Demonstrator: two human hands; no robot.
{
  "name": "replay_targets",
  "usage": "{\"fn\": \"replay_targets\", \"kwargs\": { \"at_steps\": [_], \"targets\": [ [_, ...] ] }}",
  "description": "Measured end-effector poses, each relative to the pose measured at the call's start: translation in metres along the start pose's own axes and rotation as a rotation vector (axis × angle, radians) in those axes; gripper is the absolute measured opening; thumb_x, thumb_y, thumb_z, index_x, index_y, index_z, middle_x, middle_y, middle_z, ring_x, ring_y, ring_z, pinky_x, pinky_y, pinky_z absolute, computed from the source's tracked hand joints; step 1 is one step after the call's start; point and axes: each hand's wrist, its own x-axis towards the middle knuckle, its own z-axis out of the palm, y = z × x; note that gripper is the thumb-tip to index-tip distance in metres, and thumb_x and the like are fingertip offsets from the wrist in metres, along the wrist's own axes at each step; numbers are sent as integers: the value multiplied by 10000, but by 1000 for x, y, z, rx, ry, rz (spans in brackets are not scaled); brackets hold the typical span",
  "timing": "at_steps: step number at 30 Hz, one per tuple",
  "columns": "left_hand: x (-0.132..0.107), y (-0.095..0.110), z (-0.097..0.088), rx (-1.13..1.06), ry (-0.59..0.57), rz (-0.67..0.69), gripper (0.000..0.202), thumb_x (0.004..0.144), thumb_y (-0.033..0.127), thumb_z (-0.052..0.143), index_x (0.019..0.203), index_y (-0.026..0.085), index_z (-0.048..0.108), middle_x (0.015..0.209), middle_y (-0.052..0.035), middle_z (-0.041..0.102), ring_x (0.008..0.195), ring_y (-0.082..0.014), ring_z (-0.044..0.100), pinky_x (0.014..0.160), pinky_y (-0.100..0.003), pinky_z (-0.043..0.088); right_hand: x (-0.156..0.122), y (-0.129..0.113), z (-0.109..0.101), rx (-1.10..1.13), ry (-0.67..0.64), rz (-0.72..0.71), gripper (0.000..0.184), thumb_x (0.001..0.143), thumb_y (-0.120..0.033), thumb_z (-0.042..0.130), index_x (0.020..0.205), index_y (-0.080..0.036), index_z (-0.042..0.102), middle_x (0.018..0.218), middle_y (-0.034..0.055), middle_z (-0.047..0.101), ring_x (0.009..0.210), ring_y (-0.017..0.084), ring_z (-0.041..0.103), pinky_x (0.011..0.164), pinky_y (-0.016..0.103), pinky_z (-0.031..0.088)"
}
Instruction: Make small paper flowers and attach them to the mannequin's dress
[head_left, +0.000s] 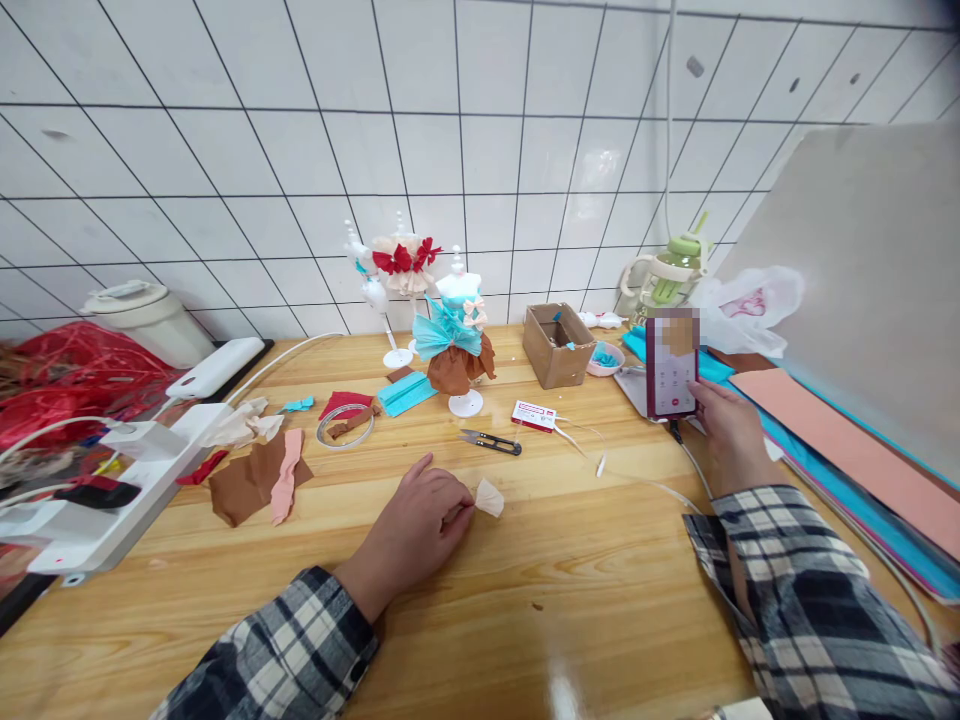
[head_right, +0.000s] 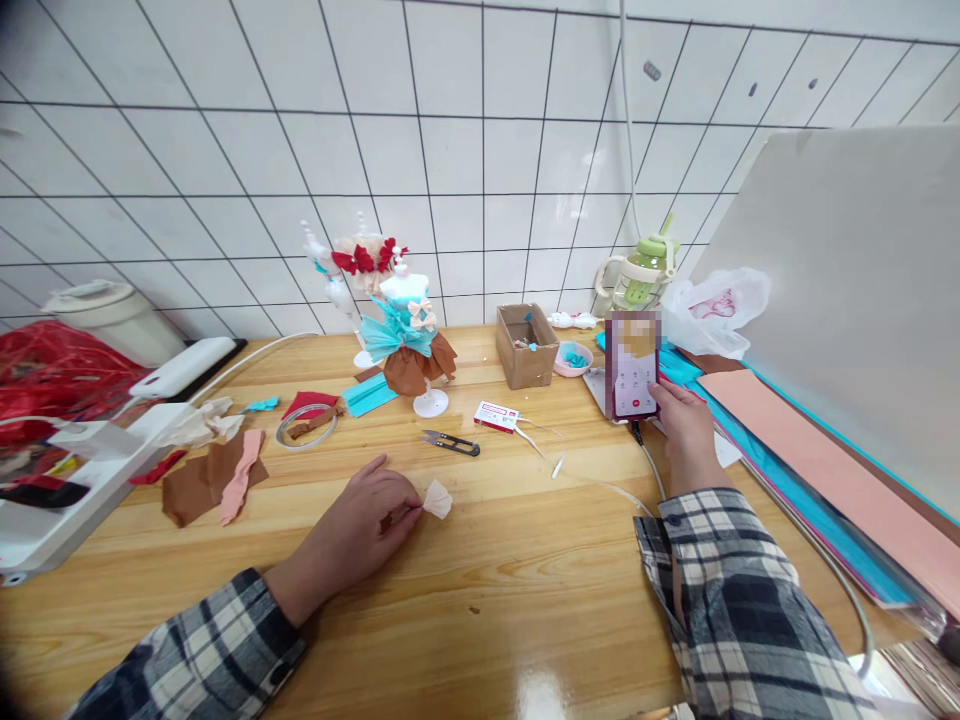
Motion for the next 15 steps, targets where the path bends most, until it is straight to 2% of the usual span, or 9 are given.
{"fn": "replay_targets", "kwargs": {
  "at_steps": [4,7,10,13,15],
  "targets": [
    [0,0,-1,5,-9,-2,144,872,222,450,821,219,585,768,19,638,805,-145,592,1108,-488,221,-5,-10,-4,25,-80,99,199,765,-188,575,927,-161,688,885,60,715,703,129,669,561,206,537],
    [1,-1,-1,6,-10,-1,147,874,223,447,827,222,586,787,18,645,817,-146,594,1112,-492,211,-13,-18,-7,5,-126,150,295,816,-176,425,967,-151,677,935,96,713,746,158,681,626,271,549],
    [2,-1,-1,13,-9,-5,149,876,226,447,828,221,588,793,18,646,821,-145,595,1115,-488,209,-22,-19,-5,-89,-135,154,302,794,-156,425,979,-120,661,903,133,709,739,188,682,673,328,548],
    [2,-2,-1,18,-5,-3,148,873,224,451,829,221,593,793,18,647,823,-146,597,1115,-482,216,-29,-16,-3,-284,-182,60,263,768,-144,458,909,-95,674,806,161,706,689,217,678,642,346,543],
    [3,-2,-1,18,3,-6,148,869,221,456,826,220,598,798,16,653,820,-147,600,1111,-482,228,-34,-18,-3,-465,-180,-116,275,775,-152,448,902,-101,687,799,165,708,701,230,671,655,358,537]
  ]
}}
